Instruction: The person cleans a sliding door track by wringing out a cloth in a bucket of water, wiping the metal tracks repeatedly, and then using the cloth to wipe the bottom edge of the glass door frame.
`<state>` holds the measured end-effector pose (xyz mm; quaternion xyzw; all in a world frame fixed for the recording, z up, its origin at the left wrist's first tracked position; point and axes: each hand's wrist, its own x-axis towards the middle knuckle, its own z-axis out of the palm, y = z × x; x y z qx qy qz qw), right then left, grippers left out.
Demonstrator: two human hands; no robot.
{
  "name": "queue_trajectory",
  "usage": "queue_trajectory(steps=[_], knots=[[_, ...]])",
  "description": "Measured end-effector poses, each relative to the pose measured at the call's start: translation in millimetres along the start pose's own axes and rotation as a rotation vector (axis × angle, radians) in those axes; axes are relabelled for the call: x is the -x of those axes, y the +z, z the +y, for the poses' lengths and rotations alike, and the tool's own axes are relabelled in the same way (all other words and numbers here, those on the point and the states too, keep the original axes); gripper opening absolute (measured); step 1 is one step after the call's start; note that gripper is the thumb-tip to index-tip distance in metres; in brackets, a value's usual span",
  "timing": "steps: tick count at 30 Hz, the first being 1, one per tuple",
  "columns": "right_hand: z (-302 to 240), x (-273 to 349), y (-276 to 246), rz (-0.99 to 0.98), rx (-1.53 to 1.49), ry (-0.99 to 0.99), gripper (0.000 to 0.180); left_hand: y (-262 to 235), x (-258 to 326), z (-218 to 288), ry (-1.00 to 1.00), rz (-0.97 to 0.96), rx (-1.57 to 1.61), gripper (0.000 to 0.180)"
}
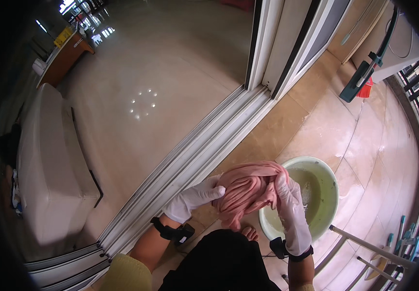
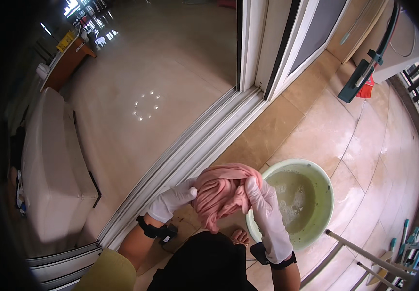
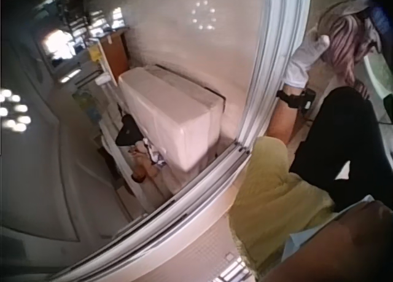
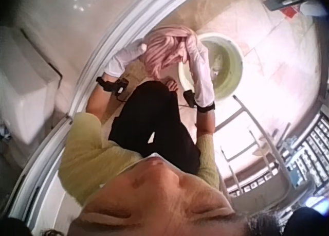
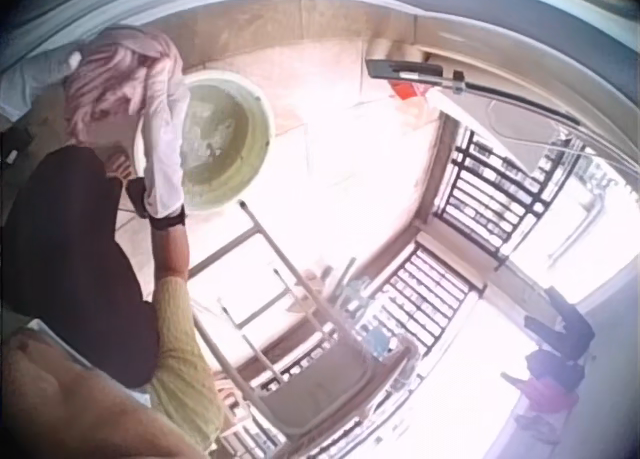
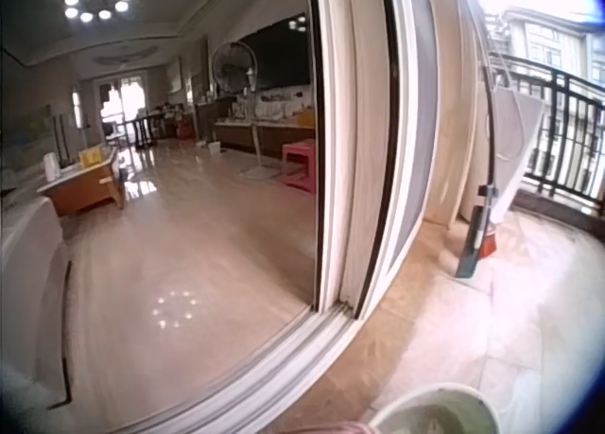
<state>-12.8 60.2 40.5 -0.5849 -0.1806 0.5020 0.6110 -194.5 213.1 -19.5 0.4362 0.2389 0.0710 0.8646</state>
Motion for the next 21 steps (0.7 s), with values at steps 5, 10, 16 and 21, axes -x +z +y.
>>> queue_trajectory(steps=[5,10,16,21], knots=[[-7.6,-3.7,9.0,0.299,1.007,-0.693,0.027,9.3,12.9,35.8,0.192,-0.015,-0.756,0.050],[-3.3,24.1,12.3,0.005,0.024,-0.058,0.031,21.3,34.8,51.7,0.390,0.359,-0.554,0.036],[-8.5,-47.9,8.4,-0.047,-0.495,-0.050,0.022,54.2,40.4,77.7,0.198,0.342,-0.142,0.037],[-36.6,-51.8,1.0,0.013,-0.539,-0.270,0.026,58.7,28.9,119.0,0.297,0.176,-0.064,0.048]])
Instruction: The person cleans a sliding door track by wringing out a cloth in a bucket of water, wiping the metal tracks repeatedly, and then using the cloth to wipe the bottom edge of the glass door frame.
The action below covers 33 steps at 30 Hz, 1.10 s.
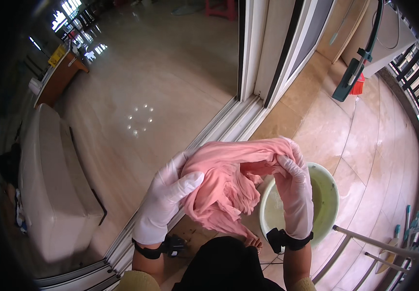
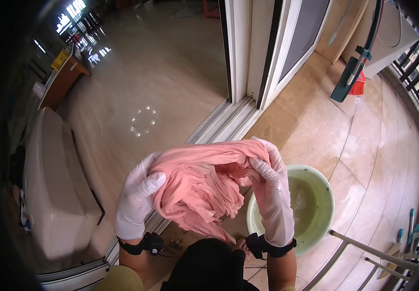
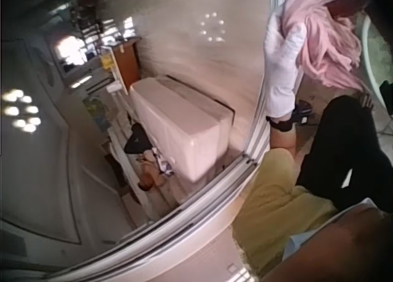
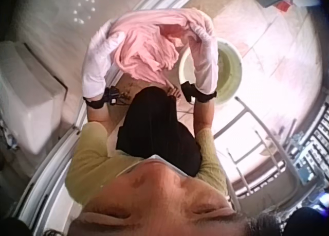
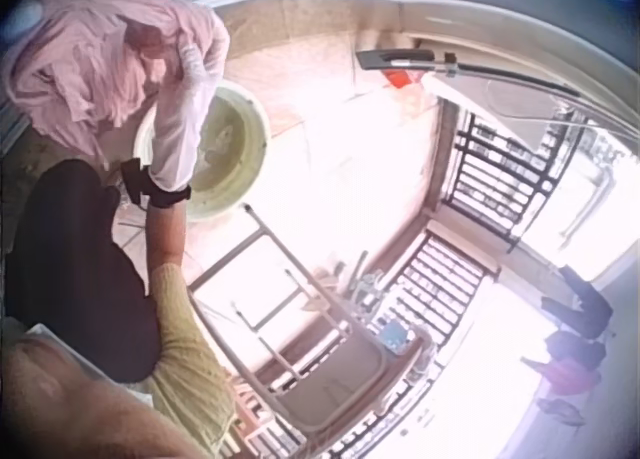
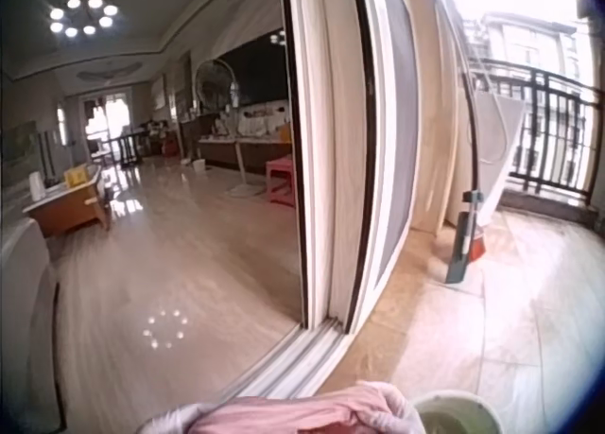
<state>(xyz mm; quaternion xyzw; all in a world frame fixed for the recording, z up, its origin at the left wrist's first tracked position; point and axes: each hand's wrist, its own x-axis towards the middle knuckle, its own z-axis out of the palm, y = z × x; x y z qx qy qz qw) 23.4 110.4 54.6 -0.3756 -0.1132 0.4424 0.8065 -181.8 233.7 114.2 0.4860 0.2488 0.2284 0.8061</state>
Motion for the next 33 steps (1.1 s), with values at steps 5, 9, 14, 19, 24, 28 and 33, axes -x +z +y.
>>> queue_trajectory(steps=[5,9,14,19,24,28,33], knots=[[-48.2,-31.8,19.1,0.029,0.129,-0.451,0.025,21.0,-54.2,18.7,0.353,-0.009,-0.235,0.051],[-53.3,-36.8,36.6,0.027,0.206,-0.710,0.023,29.2,-93.3,17.4,0.587,0.053,-0.288,0.053],[39.0,-21.7,-16.0,0.035,0.521,-0.402,0.024,-26.0,-122.9,-52.5,0.515,0.283,-0.476,0.053],[126.5,43.1,-67.7,-0.491,1.020,0.221,0.043,-155.2,-111.5,-203.6,0.255,0.654,-0.928,0.044],[101.1,91.3,-74.7,-0.358,0.961,0.430,0.041,-108.5,-152.5,-218.7,0.459,0.403,-1.211,0.034],[99.7,111.4,-95.9,-0.206,0.961,0.474,0.034,-56.5,-234.6,-234.7,0.370,0.043,-1.513,0.059],[110.0,130.7,-117.0,-0.183,0.801,0.365,0.024,-70.6,-296.4,-285.8,0.236,-0.096,-1.719,0.086]])
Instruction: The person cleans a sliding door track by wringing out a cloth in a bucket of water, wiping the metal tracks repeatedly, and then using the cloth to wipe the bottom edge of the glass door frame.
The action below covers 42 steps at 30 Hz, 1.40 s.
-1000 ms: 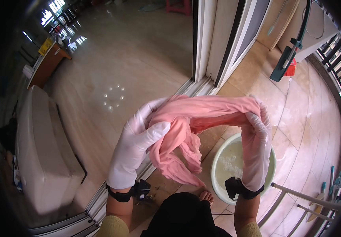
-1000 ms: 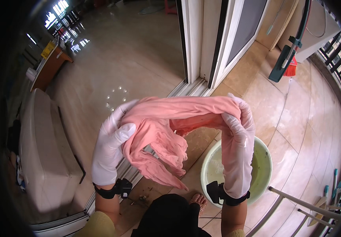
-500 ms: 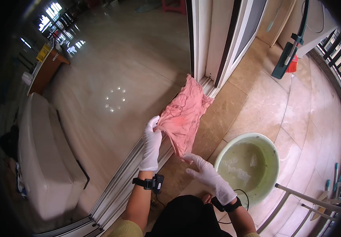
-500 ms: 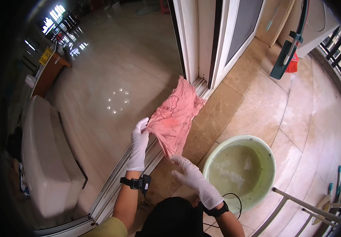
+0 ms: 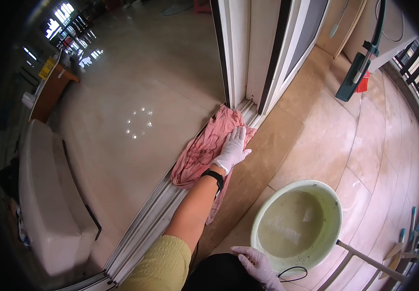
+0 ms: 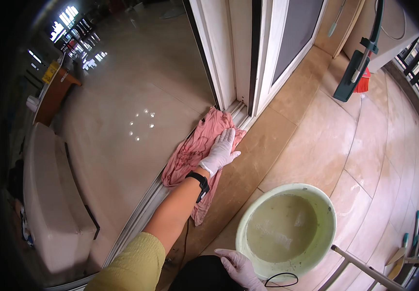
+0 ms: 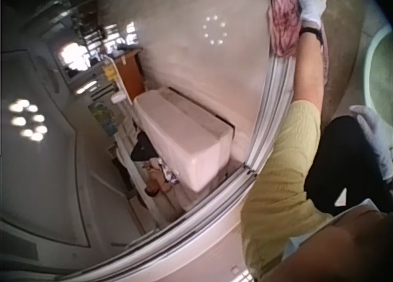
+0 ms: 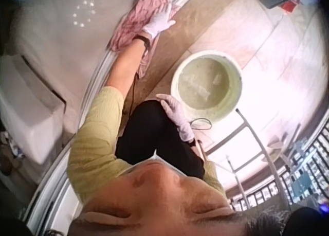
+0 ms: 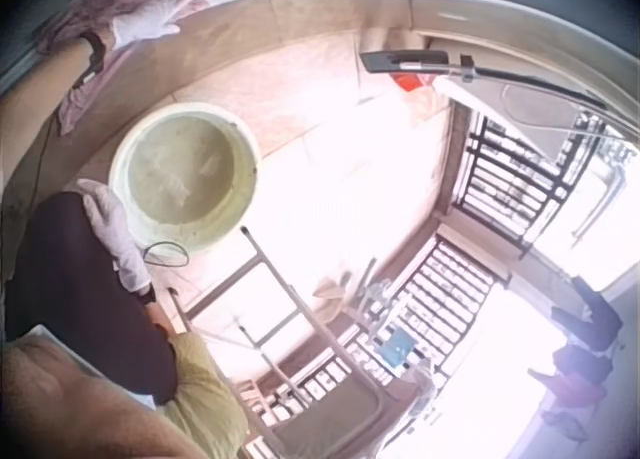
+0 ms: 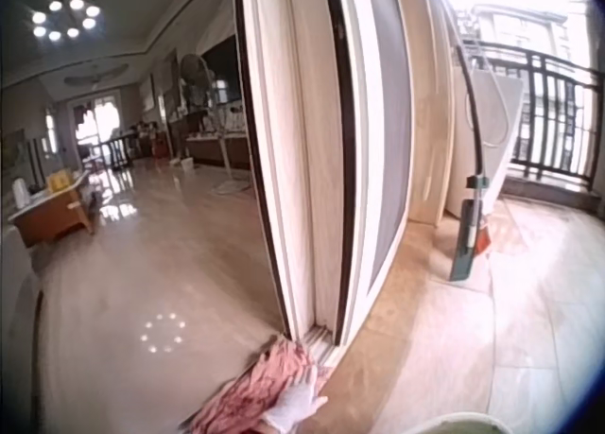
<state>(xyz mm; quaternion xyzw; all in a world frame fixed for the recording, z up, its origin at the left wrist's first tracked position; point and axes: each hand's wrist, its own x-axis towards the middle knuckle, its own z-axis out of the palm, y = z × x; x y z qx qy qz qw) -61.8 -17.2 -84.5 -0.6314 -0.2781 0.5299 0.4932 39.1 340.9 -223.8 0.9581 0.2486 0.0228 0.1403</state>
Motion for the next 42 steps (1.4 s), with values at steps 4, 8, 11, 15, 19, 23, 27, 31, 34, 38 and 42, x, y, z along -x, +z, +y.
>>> queue_trajectory(steps=[4,8,11,15,19,23,27,31,34,38,42], knots=[[6.5,-1.3,-14.6,-0.014,-0.111,0.038,0.021,22.5,-18.7,-4.4,0.191,0.174,0.035,0.075],[4.0,-12.8,-9.2,0.016,-0.199,0.130,0.020,6.0,-73.8,-14.0,0.210,0.100,-0.159,0.051],[0.4,-12.1,-9.8,-0.009,-0.186,0.146,0.020,0.2,-105.7,-7.9,0.204,0.102,-0.165,0.048],[5.8,-12.4,-11.2,0.053,-0.238,0.143,0.021,-2.2,-102.1,3.5,0.144,0.171,-0.077,0.046],[16.1,-14.3,-4.3,0.113,-0.263,0.089,0.020,5.1,-71.6,-5.8,0.160,0.242,-0.015,0.051],[19.7,-15.6,-7.6,0.165,-0.199,0.060,0.020,-8.4,29.1,-36.9,0.323,0.114,0.015,0.052],[9.5,-12.8,-8.2,0.182,-0.251,0.093,0.020,-40.3,121.4,-54.1,0.302,-0.091,0.028,0.054],[15.8,-18.8,-5.0,0.158,-0.282,0.132,0.020,-12.8,107.0,-57.3,0.074,0.053,-0.069,0.061],[10.5,-18.1,-7.5,0.188,-0.355,0.243,0.020,3.7,29.1,-49.8,0.082,0.135,0.172,0.063],[10.0,-22.6,-7.0,0.167,-0.391,0.250,0.021,11.7,-64.9,-41.0,-0.013,0.107,0.237,0.064],[7.0,-22.7,-12.1,0.180,-0.431,0.298,0.021,13.6,-88.7,-20.2,-0.142,0.116,0.218,0.065]])
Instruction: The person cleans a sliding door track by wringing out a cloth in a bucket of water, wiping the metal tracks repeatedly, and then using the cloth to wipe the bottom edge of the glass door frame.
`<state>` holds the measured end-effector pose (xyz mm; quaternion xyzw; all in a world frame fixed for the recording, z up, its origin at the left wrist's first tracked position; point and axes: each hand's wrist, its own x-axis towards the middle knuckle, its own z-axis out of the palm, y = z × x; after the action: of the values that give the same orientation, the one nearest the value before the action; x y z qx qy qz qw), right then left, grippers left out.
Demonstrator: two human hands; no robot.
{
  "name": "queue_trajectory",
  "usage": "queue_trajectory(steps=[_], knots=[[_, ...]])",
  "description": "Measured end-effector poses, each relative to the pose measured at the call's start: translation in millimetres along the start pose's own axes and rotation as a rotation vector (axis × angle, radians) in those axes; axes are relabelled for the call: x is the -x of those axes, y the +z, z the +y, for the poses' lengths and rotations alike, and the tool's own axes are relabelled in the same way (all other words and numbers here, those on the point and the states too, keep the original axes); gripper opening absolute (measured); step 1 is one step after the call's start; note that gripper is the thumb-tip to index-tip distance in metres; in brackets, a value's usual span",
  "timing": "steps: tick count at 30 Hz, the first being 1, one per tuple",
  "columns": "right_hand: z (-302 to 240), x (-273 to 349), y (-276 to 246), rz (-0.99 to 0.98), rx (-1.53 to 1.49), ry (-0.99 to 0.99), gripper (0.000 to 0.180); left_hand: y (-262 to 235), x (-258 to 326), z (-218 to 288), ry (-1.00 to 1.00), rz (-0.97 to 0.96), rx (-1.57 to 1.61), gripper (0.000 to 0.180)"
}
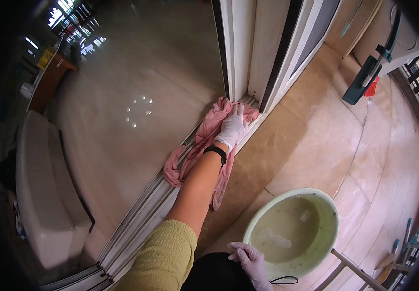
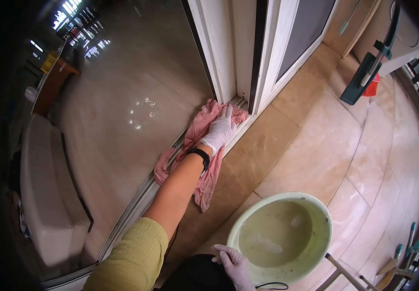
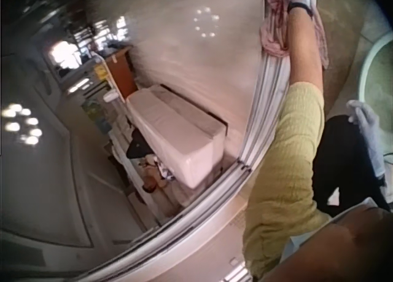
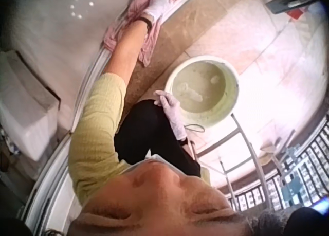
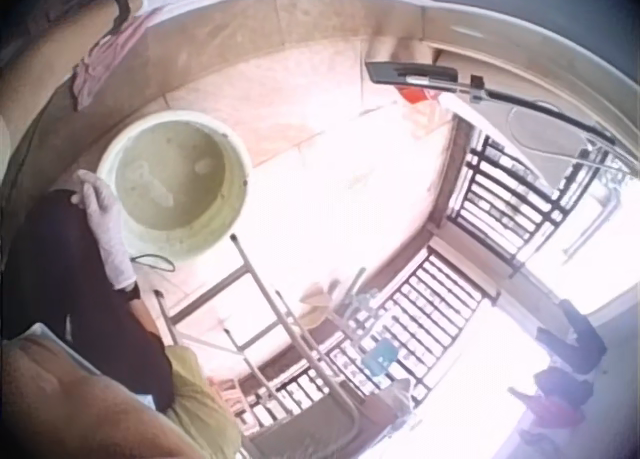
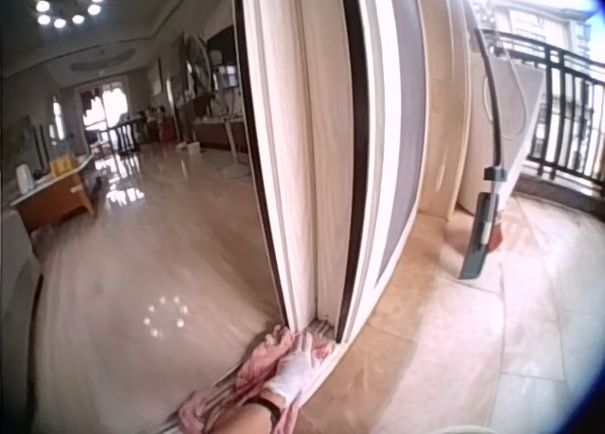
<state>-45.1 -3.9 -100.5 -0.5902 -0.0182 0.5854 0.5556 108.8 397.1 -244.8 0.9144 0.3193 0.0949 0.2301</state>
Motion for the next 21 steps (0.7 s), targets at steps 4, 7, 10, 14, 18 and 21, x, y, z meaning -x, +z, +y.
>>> queue_trajectory(steps=[4,7,10,14,18,21], knots=[[-0.9,0.1,0.3,-0.008,0.005,-0.011,0.022,-18.4,27.8,-19.7,0.054,-0.083,-0.038,0.068],[-1.5,2.5,1.4,-0.004,0.059,-0.029,0.023,-23.9,101.7,-33.6,0.057,0.023,-0.186,0.068],[4.4,2.3,-4.1,-0.017,0.084,-0.069,0.023,-50.1,183.2,-50.2,-0.104,-0.061,-0.141,0.068],[9.7,5.4,-4.7,0.001,0.007,-0.095,0.022,-88.6,293.8,-62.4,-0.219,-0.088,-0.217,0.067],[9.2,3.5,-0.6,0.018,0.045,-0.148,0.021,-96.0,291.2,-77.2,-0.004,-0.091,-0.265,0.065],[7.1,4.1,-1.3,0.020,0.032,-0.084,0.021,-78.0,249.5,-83.9,0.051,-0.046,-0.298,0.066]])
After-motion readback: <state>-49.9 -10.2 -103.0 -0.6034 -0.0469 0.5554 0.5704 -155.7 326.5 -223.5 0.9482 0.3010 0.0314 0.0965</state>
